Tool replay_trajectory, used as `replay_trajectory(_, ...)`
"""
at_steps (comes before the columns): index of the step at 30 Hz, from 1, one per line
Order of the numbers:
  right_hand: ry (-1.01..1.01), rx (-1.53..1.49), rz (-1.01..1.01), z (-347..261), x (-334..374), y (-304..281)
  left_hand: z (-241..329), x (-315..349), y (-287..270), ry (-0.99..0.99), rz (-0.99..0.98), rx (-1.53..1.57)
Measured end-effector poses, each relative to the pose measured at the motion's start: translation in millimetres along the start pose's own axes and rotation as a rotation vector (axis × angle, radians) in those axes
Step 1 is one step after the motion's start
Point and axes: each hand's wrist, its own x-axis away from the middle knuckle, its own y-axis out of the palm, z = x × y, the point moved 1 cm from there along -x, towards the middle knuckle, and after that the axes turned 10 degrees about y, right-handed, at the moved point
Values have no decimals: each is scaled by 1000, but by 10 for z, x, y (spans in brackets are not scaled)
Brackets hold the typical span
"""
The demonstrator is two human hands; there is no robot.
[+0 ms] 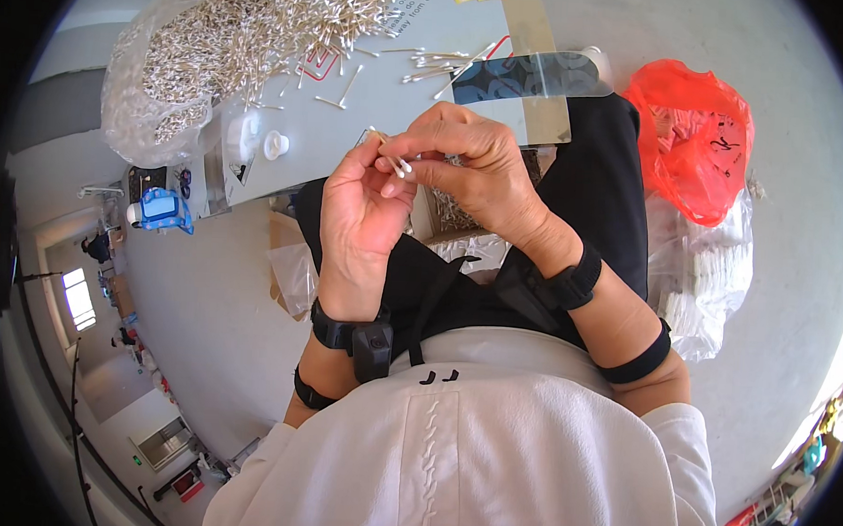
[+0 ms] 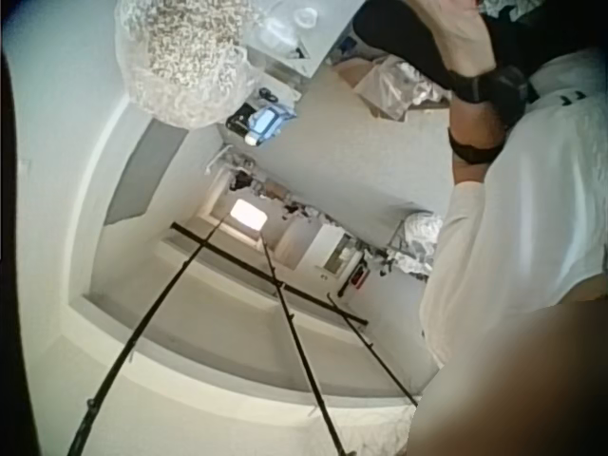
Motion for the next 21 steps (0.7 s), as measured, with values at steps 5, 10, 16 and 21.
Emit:
replay_trajectory(5, -8, 76, -45, -73, 20, 24, -37, 13, 7, 47, 29, -52)
replay_trajectory(10, 138, -30, 89, 0, 72, 71, -107, -27, -50, 194, 68, -117)
replay_trajectory(16, 257, 0, 212, 45, 42, -2, -210, -31, -17, 299, 18, -171)
replay_trajectory(21, 367, -18, 185, 180, 9, -110, -268, -45, 7, 668, -130, -550)
